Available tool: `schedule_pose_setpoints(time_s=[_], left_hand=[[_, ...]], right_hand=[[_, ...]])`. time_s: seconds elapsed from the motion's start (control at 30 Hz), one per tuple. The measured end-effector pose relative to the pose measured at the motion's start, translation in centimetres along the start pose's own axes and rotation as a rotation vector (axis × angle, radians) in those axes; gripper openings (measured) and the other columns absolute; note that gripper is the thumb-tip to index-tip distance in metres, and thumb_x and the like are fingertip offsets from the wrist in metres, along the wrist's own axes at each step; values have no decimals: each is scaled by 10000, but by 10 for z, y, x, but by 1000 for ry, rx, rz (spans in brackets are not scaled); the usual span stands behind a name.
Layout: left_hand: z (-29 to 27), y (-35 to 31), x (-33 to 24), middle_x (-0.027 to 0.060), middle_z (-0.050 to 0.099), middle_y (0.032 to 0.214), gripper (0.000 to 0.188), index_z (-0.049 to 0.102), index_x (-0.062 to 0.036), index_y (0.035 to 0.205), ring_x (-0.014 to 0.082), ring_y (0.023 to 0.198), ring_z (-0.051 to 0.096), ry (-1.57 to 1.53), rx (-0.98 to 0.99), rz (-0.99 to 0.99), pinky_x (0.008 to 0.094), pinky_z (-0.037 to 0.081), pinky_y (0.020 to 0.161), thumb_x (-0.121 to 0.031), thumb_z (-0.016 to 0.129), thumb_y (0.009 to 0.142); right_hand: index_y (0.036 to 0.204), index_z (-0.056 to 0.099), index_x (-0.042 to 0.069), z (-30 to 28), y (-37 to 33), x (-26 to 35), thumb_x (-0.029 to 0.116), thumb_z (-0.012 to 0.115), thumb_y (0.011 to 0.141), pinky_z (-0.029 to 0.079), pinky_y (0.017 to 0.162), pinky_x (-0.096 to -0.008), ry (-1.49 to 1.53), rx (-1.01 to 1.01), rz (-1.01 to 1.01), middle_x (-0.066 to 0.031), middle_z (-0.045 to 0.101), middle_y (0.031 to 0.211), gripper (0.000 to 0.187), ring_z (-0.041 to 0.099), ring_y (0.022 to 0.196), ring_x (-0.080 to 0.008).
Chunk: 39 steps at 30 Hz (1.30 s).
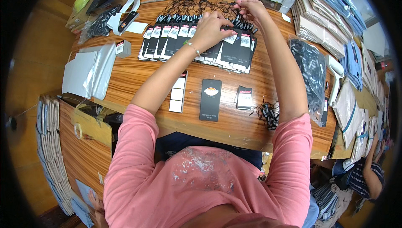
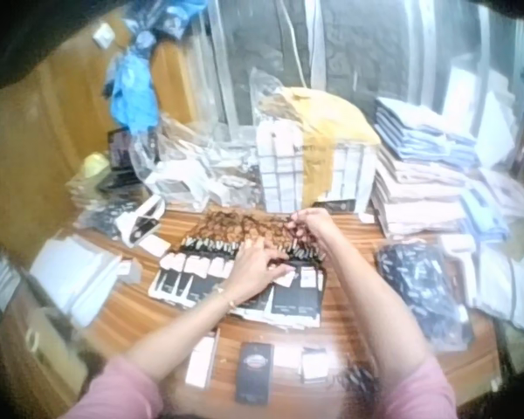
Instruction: The person sorts through garment tags and attaches them to black strings by hand at a wooden desk.
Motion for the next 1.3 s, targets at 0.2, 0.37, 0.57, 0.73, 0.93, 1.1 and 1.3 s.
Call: schedule_pose_setpoints(time_s=[0.2,0.37,0.57,0.73,0.93,1.1,1.3], left_hand=[[-40,-15,-3,82,524,1045,364,626,-127,1021,261,976,431,-8,-115,15,340,356,873,-369,639,749],[-77,-55,14,87,499,1111,378,587,-109,1080,254,1081,405,-42,-18,-103,358,322,939,-335,618,779],[-95,-113,27,84,533,1064,318,575,-56,1053,245,1046,458,-195,213,-197,328,347,911,-252,589,803],[-86,-157,29,86,540,1034,336,581,-48,1051,245,1015,465,-266,340,-294,331,375,879,-249,609,784],[-63,-163,-29,103,542,1019,438,587,-42,1034,259,1011,449,-210,219,-96,358,368,887,-309,676,699],[-44,-150,-42,57,542,1022,463,615,-59,995,246,997,434,-108,167,-59,368,316,896,-334,711,635],[-40,-151,-40,23,551,983,416,639,-73,928,216,982,437,-89,176,-23,351,335,853,-324,728,609]], right_hand=[[842,583,32,-10,20,-9,91,511,819,415,417,-204,-133,-136,11,-45,621,734,96,535,535,-74],[973,503,-14,-17,22,-5,17,502,813,458,458,-238,-95,-174,-50,-106,584,796,163,619,658,-157],[1126,399,6,-58,30,13,73,536,824,499,669,-286,-295,-167,-259,-118,569,956,338,618,837,-206],[1085,536,33,7,-72,65,110,583,802,438,692,-213,-611,123,-547,-27,585,877,296,564,786,-104],[908,605,32,58,-216,41,149,623,769,441,612,-262,-1013,381,-217,-74,598,722,182,555,648,-139],[878,624,3,32,-253,3,190,678,694,445,683,-377,-1139,234,-275,-133,574,794,268,563,762,-302],[916,637,29,23,-263,-15,213,716,649,431,692,-372,-1167,187,-283,-108,548,806,333,539,807,-282]])
Point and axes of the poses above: each hand's wrist, its own y-axis towards the middle knuckle, its own z-axis out of the palm, x = y × z, the point moved 7 cm from there along y, towards the middle knuckle
